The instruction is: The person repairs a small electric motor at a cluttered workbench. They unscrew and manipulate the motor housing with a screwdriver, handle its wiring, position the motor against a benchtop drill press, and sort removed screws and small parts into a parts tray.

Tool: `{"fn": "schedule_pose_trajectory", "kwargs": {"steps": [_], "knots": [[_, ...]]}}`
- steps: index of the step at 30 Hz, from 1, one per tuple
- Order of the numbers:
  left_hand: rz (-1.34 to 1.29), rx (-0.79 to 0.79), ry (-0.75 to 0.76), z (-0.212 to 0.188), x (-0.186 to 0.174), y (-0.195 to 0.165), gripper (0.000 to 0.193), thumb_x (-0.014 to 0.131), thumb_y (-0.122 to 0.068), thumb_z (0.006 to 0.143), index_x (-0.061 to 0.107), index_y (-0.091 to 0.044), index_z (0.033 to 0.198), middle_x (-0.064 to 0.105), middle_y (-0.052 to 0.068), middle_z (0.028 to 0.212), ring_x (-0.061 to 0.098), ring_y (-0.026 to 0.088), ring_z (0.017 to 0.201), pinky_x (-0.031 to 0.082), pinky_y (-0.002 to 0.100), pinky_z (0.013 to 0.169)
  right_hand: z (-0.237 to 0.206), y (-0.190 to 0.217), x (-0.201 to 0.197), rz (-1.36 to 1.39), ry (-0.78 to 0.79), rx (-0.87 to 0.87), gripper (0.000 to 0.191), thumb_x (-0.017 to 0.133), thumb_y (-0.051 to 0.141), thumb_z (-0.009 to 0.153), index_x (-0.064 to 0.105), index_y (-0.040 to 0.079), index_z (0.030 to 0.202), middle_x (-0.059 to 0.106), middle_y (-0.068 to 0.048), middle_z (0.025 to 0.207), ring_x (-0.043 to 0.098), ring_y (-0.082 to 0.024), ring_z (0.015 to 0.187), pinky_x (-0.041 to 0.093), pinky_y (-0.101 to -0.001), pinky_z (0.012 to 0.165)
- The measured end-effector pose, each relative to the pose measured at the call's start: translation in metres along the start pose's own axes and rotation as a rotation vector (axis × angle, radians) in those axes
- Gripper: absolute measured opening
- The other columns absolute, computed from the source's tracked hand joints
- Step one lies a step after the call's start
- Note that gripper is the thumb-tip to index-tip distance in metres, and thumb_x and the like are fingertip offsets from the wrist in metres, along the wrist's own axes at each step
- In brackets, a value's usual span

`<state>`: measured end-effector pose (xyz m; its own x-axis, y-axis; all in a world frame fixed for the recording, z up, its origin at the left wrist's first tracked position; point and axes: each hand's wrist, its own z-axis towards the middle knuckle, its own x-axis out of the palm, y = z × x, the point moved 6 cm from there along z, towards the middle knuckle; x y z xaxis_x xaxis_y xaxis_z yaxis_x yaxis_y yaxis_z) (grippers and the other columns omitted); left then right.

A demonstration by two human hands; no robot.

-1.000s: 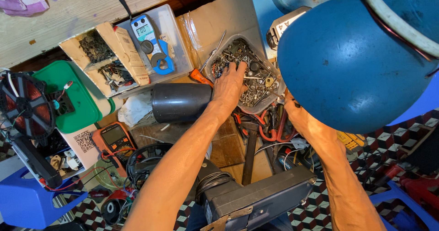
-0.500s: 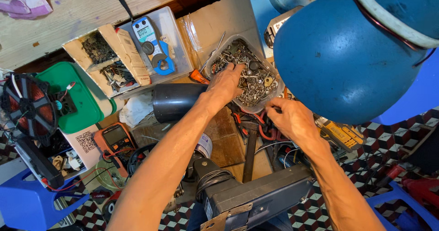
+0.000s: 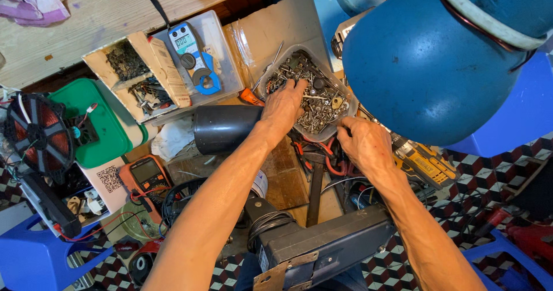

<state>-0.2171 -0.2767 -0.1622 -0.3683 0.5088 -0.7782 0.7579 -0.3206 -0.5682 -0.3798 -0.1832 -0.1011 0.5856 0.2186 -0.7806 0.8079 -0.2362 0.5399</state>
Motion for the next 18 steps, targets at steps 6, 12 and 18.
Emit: {"fn": "schedule_pose_trajectory", "kwargs": {"steps": [6, 12, 18], "knots": [[-0.053, 0.055, -0.08, -0.007, -0.006, -0.003, 0.048, 0.072, 0.001, 0.084, 0.051, -0.005, 0.126, 0.062, 0.021, 0.114, 0.066, 0.044, 0.103, 0.053, 0.053, 0.084, -0.007, 0.002, -0.005, 0.025, 0.014, 0.112, 0.022, 0.064, 0.021, 0.093, 0.075, 0.003, 0.1, 0.074, -0.021, 0.094, 0.07, -0.041, 0.081, 0.054, -0.0507, 0.074], [0.022, 0.15, 0.101, -0.008, 0.027, 0.0, 0.012, 0.072, -0.007, 0.083, 0.075, -0.01, 0.095, 0.067, 0.012, 0.1, 0.07, 0.034, 0.097, 0.054, 0.049, 0.082, -0.002, 0.005, -0.006, -0.028, -0.011, 0.035, 0.021, 0.063, 0.019, 0.091, 0.077, 0.004, 0.098, 0.072, -0.021, 0.084, 0.069, -0.038, 0.075, 0.053, -0.051, 0.074], [0.096, 0.177, 0.052, 0.002, 0.042, 0.006, 0.023, 0.076, -0.007, 0.075, 0.081, -0.015, 0.095, 0.068, 0.012, 0.103, 0.07, 0.034, 0.096, 0.055, 0.049, 0.079, 0.0, -0.006, -0.027, 0.004, -0.143, 0.078, 0.022, 0.064, 0.019, 0.093, 0.076, 0.002, 0.102, 0.07, -0.022, 0.081, 0.066, -0.038, 0.069, 0.052, -0.0514, 0.069]]}}
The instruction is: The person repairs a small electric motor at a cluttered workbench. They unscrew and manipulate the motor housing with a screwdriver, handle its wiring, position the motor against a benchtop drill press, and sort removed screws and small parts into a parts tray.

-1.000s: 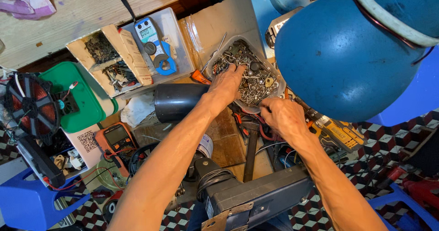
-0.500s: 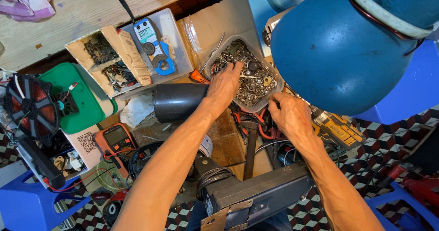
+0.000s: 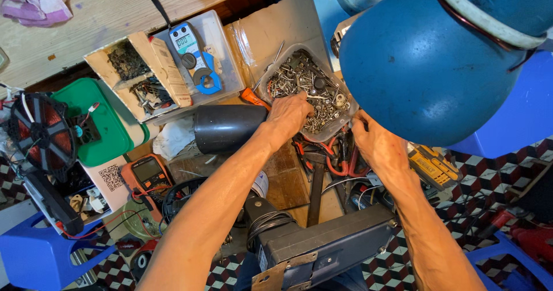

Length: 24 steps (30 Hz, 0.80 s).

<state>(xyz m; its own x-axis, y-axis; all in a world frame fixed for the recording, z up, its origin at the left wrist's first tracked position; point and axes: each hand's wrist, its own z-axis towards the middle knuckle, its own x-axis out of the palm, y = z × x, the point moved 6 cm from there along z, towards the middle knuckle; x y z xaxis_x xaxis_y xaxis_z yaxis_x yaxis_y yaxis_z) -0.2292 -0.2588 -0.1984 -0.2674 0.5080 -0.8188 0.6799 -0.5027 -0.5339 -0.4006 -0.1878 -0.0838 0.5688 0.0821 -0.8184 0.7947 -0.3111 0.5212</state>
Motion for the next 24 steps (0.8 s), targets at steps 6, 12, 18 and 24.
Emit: {"fn": "schedule_pose_trajectory", "kwargs": {"steps": [6, 12, 18, 24], "knots": [[-0.061, -0.115, -0.003, -0.003, -0.006, -0.001, 0.029, 0.085, -0.03, 0.072, 0.078, -0.011, 0.094, 0.067, 0.014, 0.098, 0.07, 0.035, 0.088, 0.053, 0.05, 0.073, -0.004, 0.007, -0.001, -0.181, -0.031, -0.113, 0.016, 0.07, 0.016, 0.089, 0.077, 0.002, 0.093, 0.071, -0.023, 0.08, 0.067, -0.04, 0.072, 0.052, -0.0528, 0.068], [-0.105, -0.184, -0.117, 0.002, -0.008, -0.002, 0.022, 0.079, -0.032, 0.085, 0.075, -0.01, 0.087, 0.07, 0.012, 0.091, 0.07, 0.037, 0.083, 0.052, 0.053, 0.07, 0.006, 0.017, 0.035, -0.185, 0.183, -0.102, 0.016, 0.066, 0.009, 0.09, 0.076, 0.001, 0.099, 0.072, -0.027, 0.082, 0.072, -0.037, 0.066, 0.058, -0.0484, 0.064], [-0.136, -0.195, -0.16, 0.0, -0.005, 0.002, 0.021, 0.078, -0.03, 0.084, 0.075, -0.009, 0.084, 0.071, 0.012, 0.092, 0.069, 0.038, 0.082, 0.052, 0.053, 0.068, -0.009, 0.024, 0.034, -0.081, 0.187, -0.106, 0.02, 0.065, 0.013, 0.09, 0.078, 0.007, 0.104, 0.074, -0.022, 0.085, 0.072, -0.036, 0.07, 0.058, -0.0472, 0.067], [-0.141, -0.23, -0.119, -0.001, -0.01, -0.003, 0.027, 0.078, -0.035, 0.086, 0.075, -0.008, 0.085, 0.071, 0.014, 0.094, 0.07, 0.037, 0.081, 0.052, 0.052, 0.069, -0.015, 0.017, 0.015, -0.052, 0.215, 0.017, 0.023, 0.067, 0.017, 0.087, 0.079, 0.011, 0.106, 0.075, -0.019, 0.093, 0.071, -0.037, 0.07, 0.056, -0.0493, 0.07]]}}
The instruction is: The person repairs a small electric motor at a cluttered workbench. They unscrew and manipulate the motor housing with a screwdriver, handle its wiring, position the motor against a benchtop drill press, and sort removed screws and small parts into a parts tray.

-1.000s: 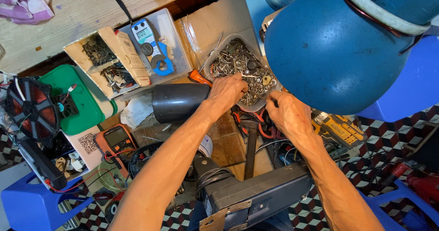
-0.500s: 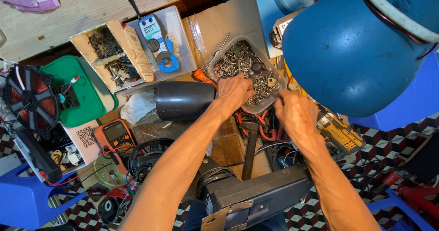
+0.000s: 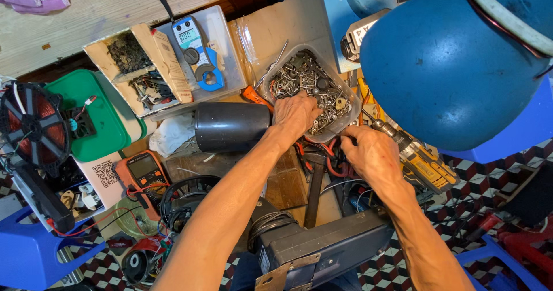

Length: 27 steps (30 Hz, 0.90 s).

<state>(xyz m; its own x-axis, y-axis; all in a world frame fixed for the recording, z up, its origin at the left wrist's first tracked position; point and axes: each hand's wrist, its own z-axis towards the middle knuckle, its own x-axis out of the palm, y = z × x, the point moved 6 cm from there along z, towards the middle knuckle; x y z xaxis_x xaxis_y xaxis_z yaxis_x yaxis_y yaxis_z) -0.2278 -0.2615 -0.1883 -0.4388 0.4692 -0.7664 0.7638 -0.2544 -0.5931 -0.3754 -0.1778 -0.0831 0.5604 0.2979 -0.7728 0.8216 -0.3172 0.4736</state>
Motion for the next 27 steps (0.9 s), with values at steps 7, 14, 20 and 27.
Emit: {"fn": "schedule_pose_trajectory", "kwargs": {"steps": [7, 14, 20, 27], "knots": [[0.11, -0.136, 0.068, 0.004, 0.006, -0.017, 0.062, 0.09, -0.051, 0.067, 0.074, -0.002, 0.101, 0.067, 0.023, 0.11, 0.072, 0.036, 0.088, 0.056, 0.048, 0.073, 0.001, -0.005, -0.028, -0.044, -0.182, 0.018, 0.016, 0.069, 0.017, 0.088, 0.078, 0.004, 0.091, 0.07, -0.022, 0.076, 0.068, -0.039, 0.07, 0.052, -0.0516, 0.07], [0.086, -0.101, -0.07, 0.003, 0.014, -0.013, 0.057, 0.092, -0.036, 0.06, 0.072, -0.002, 0.101, 0.067, 0.024, 0.118, 0.073, 0.037, 0.091, 0.058, 0.048, 0.074, 0.008, -0.006, -0.03, -0.16, -0.245, -0.042, 0.015, 0.071, 0.016, 0.085, 0.076, 0.002, 0.087, 0.066, -0.021, 0.071, 0.064, -0.041, 0.067, 0.05, -0.054, 0.066], [-0.009, -0.136, -0.04, 0.004, 0.016, -0.001, 0.044, 0.086, -0.025, 0.072, 0.068, -0.003, 0.106, 0.068, 0.026, 0.111, 0.07, 0.044, 0.089, 0.056, 0.053, 0.078, 0.009, -0.005, -0.032, -0.117, -0.209, -0.029, 0.015, 0.069, 0.016, 0.086, 0.077, 0.004, 0.09, 0.066, -0.02, 0.071, 0.064, -0.04, 0.066, 0.051, -0.0536, 0.065], [-0.032, -0.138, -0.013, 0.008, 0.01, -0.003, 0.041, 0.084, -0.016, 0.074, 0.063, 0.0, 0.105, 0.07, 0.028, 0.104, 0.071, 0.045, 0.091, 0.056, 0.054, 0.079, 0.013, 0.002, -0.023, -0.196, -0.063, -0.087, 0.017, 0.068, 0.014, 0.085, 0.079, 0.006, 0.096, 0.065, -0.024, 0.075, 0.066, -0.038, 0.07, 0.052, -0.0519, 0.071]]}}
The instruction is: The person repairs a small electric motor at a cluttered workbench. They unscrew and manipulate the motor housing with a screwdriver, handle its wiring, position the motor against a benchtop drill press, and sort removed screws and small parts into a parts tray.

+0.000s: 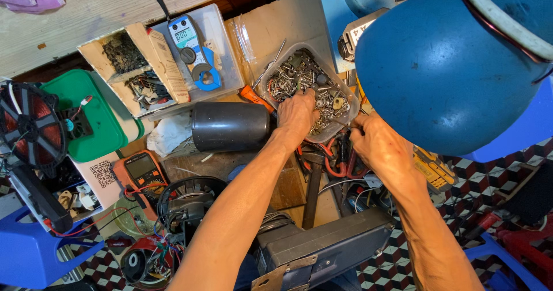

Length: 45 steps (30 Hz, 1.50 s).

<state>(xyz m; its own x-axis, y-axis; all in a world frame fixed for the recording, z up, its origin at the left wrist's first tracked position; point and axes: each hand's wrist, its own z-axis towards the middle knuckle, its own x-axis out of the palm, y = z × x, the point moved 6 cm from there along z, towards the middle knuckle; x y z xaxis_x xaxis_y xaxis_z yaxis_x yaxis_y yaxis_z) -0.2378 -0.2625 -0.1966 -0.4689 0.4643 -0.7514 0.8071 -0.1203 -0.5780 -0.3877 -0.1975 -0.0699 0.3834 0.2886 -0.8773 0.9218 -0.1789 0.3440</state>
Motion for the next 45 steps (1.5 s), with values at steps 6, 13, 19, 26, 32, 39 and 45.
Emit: {"fn": "schedule_pose_trajectory", "kwargs": {"steps": [6, 13, 19, 26, 32, 39, 45], "knots": [[-0.083, -0.069, 0.095, -0.002, -0.006, 0.003, 0.037, 0.078, -0.01, 0.083, 0.054, 0.001, 0.109, 0.072, 0.027, 0.086, 0.073, 0.044, 0.087, 0.056, 0.054, 0.077, 0.015, 0.007, 0.011, 0.0, -0.114, -0.122, 0.018, 0.071, 0.01, 0.079, 0.079, 0.001, 0.092, 0.069, -0.025, 0.088, 0.067, -0.041, 0.084, 0.053, -0.0531, 0.075], [-0.088, 0.012, 0.037, -0.004, -0.009, -0.002, 0.03, 0.072, -0.009, 0.088, 0.053, 0.002, 0.109, 0.071, 0.028, 0.086, 0.07, 0.047, 0.086, 0.055, 0.056, 0.076, 0.002, 0.007, 0.004, -0.049, -0.159, -0.085, 0.018, 0.071, 0.012, 0.082, 0.077, -0.001, 0.092, 0.067, -0.026, 0.088, 0.065, -0.041, 0.084, 0.05, -0.0537, 0.076], [0.088, 0.262, 0.274, -0.027, -0.034, -0.004, 0.015, 0.067, -0.012, 0.094, 0.063, -0.004, 0.106, 0.069, 0.019, 0.109, 0.064, 0.04, 0.111, 0.052, 0.052, 0.093, 0.003, 0.022, -0.019, 0.107, -0.2, -0.105, 0.018, 0.066, 0.015, 0.09, 0.074, -0.001, 0.092, 0.072, -0.02, 0.093, 0.067, -0.039, 0.085, 0.051, -0.0512, 0.078], [0.235, 0.126, -0.003, -0.018, -0.124, 0.036, 0.09, 0.085, -0.028, 0.073, 0.039, -0.002, 0.146, 0.043, 0.018, 0.15, 0.04, 0.038, 0.139, 0.034, 0.056, 0.111, 0.056, 0.066, 0.024, 0.117, -0.019, -0.268, 0.024, 0.065, 0.016, 0.091, 0.076, 0.006, 0.11, 0.07, -0.023, 0.092, 0.069, -0.04, 0.081, 0.055, -0.0516, 0.073], [0.157, -0.013, 0.106, -0.025, -0.114, 0.048, 0.108, 0.084, -0.031, 0.081, 0.012, -0.012, 0.161, 0.029, 0.014, 0.164, 0.033, 0.036, 0.147, 0.029, 0.052, 0.119, 0.074, 0.056, 0.053, 0.012, 0.099, -0.221, 0.021, 0.065, 0.014, 0.09, 0.078, 0.009, 0.106, 0.072, -0.024, 0.094, 0.07, -0.041, 0.079, 0.055, -0.0521, 0.071], [0.134, -0.015, 0.119, -0.022, -0.113, 0.053, 0.11, 0.084, -0.03, 0.08, 0.012, -0.012, 0.161, 0.028, 0.013, 0.164, 0.036, 0.037, 0.146, 0.03, 0.052, 0.118, 0.048, 0.033, 0.046, -0.054, 0.153, -0.239, 0.026, 0.067, 0.01, 0.081, 0.076, 0.01, 0.106, 0.071, -0.02, 0.093, 0.069, -0.04, 0.079, 0.054, -0.0504, 0.069], [0.095, 0.012, 0.087, -0.022, -0.112, 0.06, 0.113, 0.086, -0.028, 0.077, 0.012, -0.012, 0.161, 0.029, 0.014, 0.164, 0.038, 0.037, 0.144, 0.033, 0.049, 0.117, 0.042, 0.049, 0.04, -0.161, 0.027, -0.505, 0.03, 0.068, 0.006, 0.075, 0.075, 0.009, 0.104, 0.066, -0.009, 0.087, 0.063, -0.029, 0.094, 0.046, -0.0435, 0.079]]}}
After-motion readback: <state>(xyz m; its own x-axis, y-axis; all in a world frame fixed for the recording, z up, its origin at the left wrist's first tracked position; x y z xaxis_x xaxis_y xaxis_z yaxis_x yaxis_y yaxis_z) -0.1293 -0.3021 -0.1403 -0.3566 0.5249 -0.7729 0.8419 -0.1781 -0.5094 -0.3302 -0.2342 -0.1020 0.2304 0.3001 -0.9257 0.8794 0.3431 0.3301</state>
